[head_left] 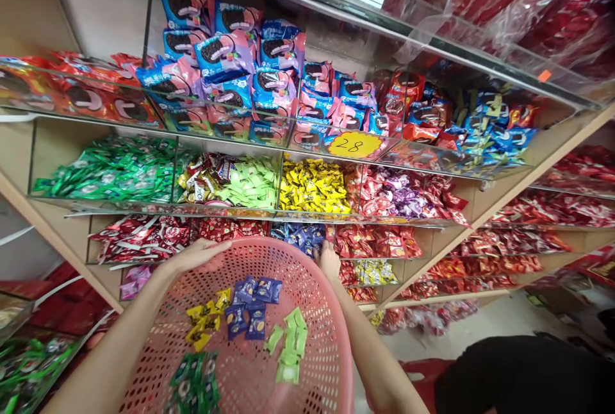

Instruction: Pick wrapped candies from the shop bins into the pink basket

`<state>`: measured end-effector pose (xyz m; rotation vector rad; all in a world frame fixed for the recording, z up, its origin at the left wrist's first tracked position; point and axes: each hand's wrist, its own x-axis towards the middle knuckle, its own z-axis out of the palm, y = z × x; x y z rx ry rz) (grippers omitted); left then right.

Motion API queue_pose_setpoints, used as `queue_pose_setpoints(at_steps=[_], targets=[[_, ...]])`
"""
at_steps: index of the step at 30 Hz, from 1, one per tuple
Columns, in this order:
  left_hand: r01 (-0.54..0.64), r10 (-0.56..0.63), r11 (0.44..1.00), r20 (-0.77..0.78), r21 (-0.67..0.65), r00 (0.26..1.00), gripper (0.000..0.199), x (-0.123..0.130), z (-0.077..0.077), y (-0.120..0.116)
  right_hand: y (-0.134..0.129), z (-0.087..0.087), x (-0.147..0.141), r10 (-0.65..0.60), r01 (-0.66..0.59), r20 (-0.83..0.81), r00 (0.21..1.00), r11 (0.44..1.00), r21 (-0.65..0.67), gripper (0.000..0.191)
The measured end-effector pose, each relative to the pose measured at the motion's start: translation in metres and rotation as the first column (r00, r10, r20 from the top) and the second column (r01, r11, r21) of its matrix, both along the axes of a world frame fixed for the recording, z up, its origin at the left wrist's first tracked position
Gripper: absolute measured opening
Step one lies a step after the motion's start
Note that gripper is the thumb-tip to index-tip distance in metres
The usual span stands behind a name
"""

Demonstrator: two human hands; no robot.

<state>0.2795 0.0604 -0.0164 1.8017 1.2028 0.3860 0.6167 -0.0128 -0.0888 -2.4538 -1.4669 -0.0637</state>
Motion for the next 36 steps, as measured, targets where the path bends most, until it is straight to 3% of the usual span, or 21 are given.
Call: queue_pose_setpoints(at_steps=[14, 23, 26, 28, 30, 31, 34, 36], targets=[[0.008, -0.007, 1.0, 0.018, -0.02, 1.0, 0.045, 0.0, -0.007, 0.006, 0.002, 0.002, -0.001, -0.01, 0.01, 0.006, 1.0, 1.0, -0.026, 0.022], [0.006, -0.006, 1.0, 0.001, 0.007, 1.0, 0.048, -0.002, 0.0, 0.0, -0.001, -0.001, -0.001, 0.017, -0.017, 0.012, 1.0, 0.999, -0.035, 0.023], [0.012, -0.012, 1.0, 0.015, -0.01, 1.0, 0.047, -0.002, 0.002, -0.002, -0.001, 0.003, 0.003, 0.028, -0.024, -0.082, 0.996, 0.998, 0.053, 0.028], [0.013, -0.013, 1.0, 0.022, -0.024, 1.0, 0.046, -0.002, 0.005, -0.004, -0.001, 0.006, 0.005, 0.052, -0.007, -0.22, 0.974, 0.979, 0.202, 0.028], [0.01, -0.01, 1.0, 0.02, -0.015, 1.0, 0.047, -0.003, 0.008, -0.006, -0.004, 0.011, 0.005, 0.126, 0.041, -0.42, 0.899, 0.929, 0.367, 0.029], [0.01, -0.01, 1.0, 0.019, -0.005, 1.0, 0.047, -0.004, 0.01, -0.007, -0.006, 0.013, 0.005, 0.175, 0.089, -0.543, 0.822, 0.901, 0.424, 0.029], [0.017, -0.017, 1.0, 0.025, 0.016, 1.0, 0.047, -0.005, 0.012, -0.007, -0.019, 0.025, 0.004, 0.308, 0.268, -0.851, 0.425, 0.855, 0.443, 0.029], [0.016, -0.016, 1.0, 0.026, 0.013, 1.0, 0.047, -0.004, 0.011, -0.005, -0.031, 0.037, 0.005, 0.375, 0.348, -0.912, 0.164, 0.844, 0.409, 0.027]])
